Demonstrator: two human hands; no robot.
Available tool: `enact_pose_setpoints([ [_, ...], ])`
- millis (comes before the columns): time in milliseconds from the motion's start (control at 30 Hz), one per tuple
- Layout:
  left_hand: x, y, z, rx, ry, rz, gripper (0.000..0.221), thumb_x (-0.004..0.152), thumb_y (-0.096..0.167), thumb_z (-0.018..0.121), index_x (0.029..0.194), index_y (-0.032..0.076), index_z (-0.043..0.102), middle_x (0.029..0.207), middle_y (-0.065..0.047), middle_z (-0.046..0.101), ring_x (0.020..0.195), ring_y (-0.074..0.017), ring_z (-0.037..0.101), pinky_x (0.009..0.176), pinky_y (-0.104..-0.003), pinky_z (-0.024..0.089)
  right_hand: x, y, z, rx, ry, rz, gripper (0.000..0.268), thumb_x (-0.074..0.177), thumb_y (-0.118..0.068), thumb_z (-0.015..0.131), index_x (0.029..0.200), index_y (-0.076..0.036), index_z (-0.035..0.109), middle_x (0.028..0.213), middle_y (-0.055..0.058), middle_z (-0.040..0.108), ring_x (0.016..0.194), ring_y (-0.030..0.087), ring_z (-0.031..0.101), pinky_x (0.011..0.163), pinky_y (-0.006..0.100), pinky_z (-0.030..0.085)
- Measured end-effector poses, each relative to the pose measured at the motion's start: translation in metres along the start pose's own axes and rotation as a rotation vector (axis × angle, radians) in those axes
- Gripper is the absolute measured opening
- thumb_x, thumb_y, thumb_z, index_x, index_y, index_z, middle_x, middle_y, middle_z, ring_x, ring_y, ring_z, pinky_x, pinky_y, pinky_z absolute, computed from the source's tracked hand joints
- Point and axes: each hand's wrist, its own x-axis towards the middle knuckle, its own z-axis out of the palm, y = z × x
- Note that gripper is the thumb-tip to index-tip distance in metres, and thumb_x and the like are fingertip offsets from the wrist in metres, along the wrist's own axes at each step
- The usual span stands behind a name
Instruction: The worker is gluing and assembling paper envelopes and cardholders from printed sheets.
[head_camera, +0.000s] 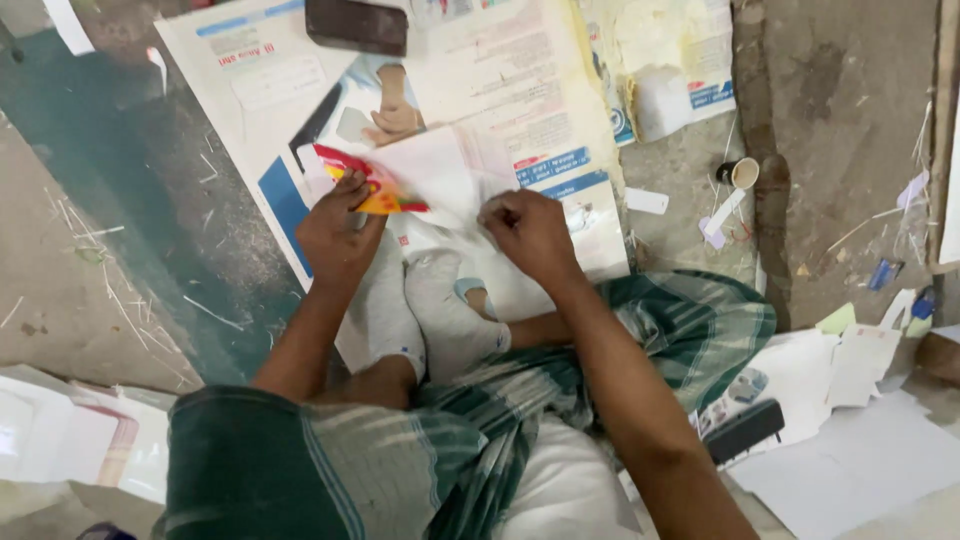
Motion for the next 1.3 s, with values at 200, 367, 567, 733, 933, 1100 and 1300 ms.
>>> enact_pose_setpoints([
  [200, 0.008, 0.009, -0.001, -0.037, -0.005, 0.005, 0.026, 0.084, -0.001, 0.087, 0.107, -0.004, 0.074, 0.12, -0.02, 0.074, 0.119, -0.0314, 0.073, 0.104, -0.037, 0.059, 0.0, -0.021, -0.001, 0.284, -0.078, 0.177, 0.035, 0.093, -0.014, 0.069, 0.128, -0.015, 0.065, 0.101, 0.003, 0.078, 0.085, 0.012, 0.072, 0.072, 0.028, 0.059],
  [367, -0.002, -0.006, 0.004, -0.016, 0.03, 0.0, 0.024, 0.086, 0.0, 0.088, 0.105, -0.003, 0.074, 0.116, -0.016, 0.076, 0.115, -0.0294, 0.075, 0.104, -0.037, 0.059, 0.006, -0.006, 0.004, -0.379, -0.004, -0.049, 0.026, 0.096, -0.015, 0.076, 0.121, -0.007, 0.075, 0.105, 0.008, 0.08, 0.088, 0.014, 0.075, 0.076, 0.026, 0.06],
  [567, 0.002, 0.005, -0.003, -0.022, -0.001, 0.01, 0.024, 0.084, -0.001, 0.085, 0.105, -0.003, 0.074, 0.116, -0.017, 0.076, 0.116, -0.0305, 0.074, 0.104, -0.038, 0.058, 0.002, 0.016, 0.0, 0.398, -0.144, 0.131, 0.052, 0.101, -0.015, 0.064, 0.151, -0.008, 0.049, 0.116, 0.003, 0.072, 0.091, 0.01, 0.064, 0.074, 0.025, 0.053],
  [733, -0.015, 0.01, -0.012, -0.019, 0.012, 0.001, 0.023, 0.087, 0.0, 0.085, 0.106, -0.003, 0.073, 0.115, -0.018, 0.075, 0.114, -0.0301, 0.074, 0.103, -0.038, 0.059, -0.021, 0.02, 0.013, 0.346, -0.044, 0.096, 0.046, 0.094, -0.014, 0.069, 0.138, -0.009, 0.056, 0.106, 0.004, 0.073, 0.087, 0.012, 0.07, 0.076, 0.027, 0.059],
  [933, -0.013, 0.003, -0.005, 0.052, -0.018, 0.025, 0.026, 0.088, 0.005, 0.087, 0.108, -0.004, 0.073, 0.114, -0.02, 0.075, 0.111, -0.0302, 0.075, 0.099, -0.038, 0.06, -0.01, -0.012, 0.008, -0.347, 0.017, -0.06, 0.043, 0.086, -0.012, 0.081, 0.126, -0.008, 0.067, 0.087, 0.006, 0.072, 0.075, 0.015, 0.071, 0.069, 0.03, 0.058],
  [1100, 0.005, 0.001, -0.004, -0.007, 0.05, -0.004, 0.025, 0.086, 0.004, 0.086, 0.106, -0.003, 0.073, 0.116, -0.02, 0.075, 0.114, -0.0308, 0.075, 0.102, -0.039, 0.059, 0.014, -0.006, 0.011, -0.312, 0.044, -0.021, 0.051, 0.086, -0.007, 0.078, 0.133, -0.004, 0.06, 0.078, 0.01, 0.07, 0.071, 0.018, 0.069, 0.065, 0.031, 0.056],
  [1300, 0.001, -0.003, -0.005, -0.024, 0.05, 0.016, 0.027, 0.084, 0.002, 0.088, 0.107, -0.003, 0.073, 0.119, -0.02, 0.075, 0.117, -0.0299, 0.073, 0.103, -0.037, 0.059, 0.002, -0.01, 0.012, 0.389, -0.104, 0.026, 0.053, 0.097, -0.014, 0.069, 0.147, -0.005, 0.052, 0.112, 0.0, 0.076, 0.096, 0.01, 0.072, 0.082, 0.027, 0.057],
])
